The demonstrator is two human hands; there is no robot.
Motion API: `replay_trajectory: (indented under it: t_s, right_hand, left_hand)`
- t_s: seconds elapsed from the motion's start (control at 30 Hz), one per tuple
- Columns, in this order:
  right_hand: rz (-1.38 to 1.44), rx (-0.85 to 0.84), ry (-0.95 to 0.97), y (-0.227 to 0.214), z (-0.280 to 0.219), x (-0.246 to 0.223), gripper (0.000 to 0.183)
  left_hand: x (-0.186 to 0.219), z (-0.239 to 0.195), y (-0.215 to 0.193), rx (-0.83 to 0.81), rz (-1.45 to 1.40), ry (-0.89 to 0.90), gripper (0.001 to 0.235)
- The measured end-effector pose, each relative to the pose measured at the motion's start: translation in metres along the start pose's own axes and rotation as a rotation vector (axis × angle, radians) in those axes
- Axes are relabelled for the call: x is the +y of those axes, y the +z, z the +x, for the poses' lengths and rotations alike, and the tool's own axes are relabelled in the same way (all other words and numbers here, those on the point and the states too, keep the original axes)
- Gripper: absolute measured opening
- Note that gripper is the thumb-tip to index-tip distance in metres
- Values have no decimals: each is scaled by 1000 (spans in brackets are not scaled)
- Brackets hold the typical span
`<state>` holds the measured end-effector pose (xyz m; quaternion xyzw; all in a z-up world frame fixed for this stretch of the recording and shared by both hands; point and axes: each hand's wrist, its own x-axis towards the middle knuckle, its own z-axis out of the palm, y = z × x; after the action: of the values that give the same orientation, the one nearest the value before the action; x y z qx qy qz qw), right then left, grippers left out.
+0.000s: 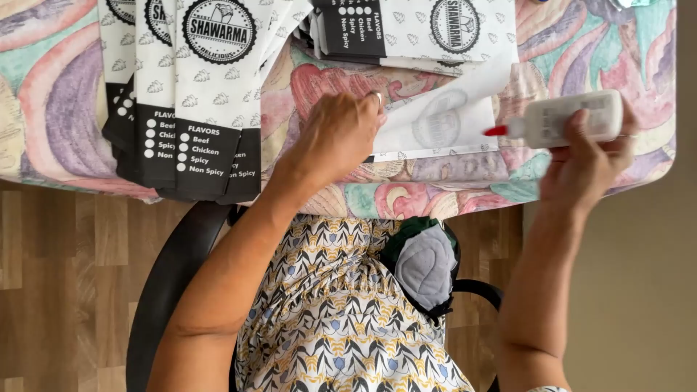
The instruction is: Applying glue to paper tags and folding them to complete assembly.
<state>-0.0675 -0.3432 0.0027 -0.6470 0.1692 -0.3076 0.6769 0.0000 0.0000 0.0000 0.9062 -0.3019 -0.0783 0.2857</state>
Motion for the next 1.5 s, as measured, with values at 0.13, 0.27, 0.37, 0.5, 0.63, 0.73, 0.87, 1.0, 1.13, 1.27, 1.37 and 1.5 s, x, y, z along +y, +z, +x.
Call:
replay_trajectory:
  t_s: [0.13, 0.27, 0.37, 0.5, 0.63, 0.73, 0.87, 1.0, 1.13, 1.27, 1.37, 1.5]
  right_hand:
    - [-144, 91, 95, -52, 50, 19, 46]
    - [-948, 13, -390, -48, 45, 19, 34]
    - [-1078, -198, -798, -19, 5, 26, 25]
    - [-794, -764, -1034, 37, -59, 42, 44]
    - [-918, -855, -845, 46, -83, 14, 68]
    - [-998, -800, -800, 36, -78, 23, 76]
    - [-1039, -748, -856, 24, -65, 34, 75]
    - [-1019, -769, -838, 22, -64, 31, 73]
    - [-1029, -767, -832, 22, -65, 27, 70]
    - [-967, -726, -865, 41, -74, 24, 52]
    - [-938, -832, -828, 78, -98, 17, 55]
    - [-1167, -1016, -568, 98, -89, 7, 67]
  left_hand:
    - [15, -12, 27, 64, 96, 8, 23]
    - [22, -30, 57, 109, 293, 66, 31]
    - [30, -43, 52, 97, 305, 71, 41]
    - [26, -51, 55, 176, 332, 133, 47]
    - [17, -67, 49, 255, 328, 187, 56]
    - [7, -81, 49, 212, 367, 114, 65]
    - [15, -87, 54, 192, 428, -83, 84]
    - [34, -75, 59, 298, 411, -98, 86]
    - [37, -69, 78, 178, 275, 67, 78]
    - [20, -78, 73, 191, 283, 126, 56]
    - [15, -80, 74, 197, 271, 138, 50]
    - [11, -81, 77, 203, 259, 122, 47]
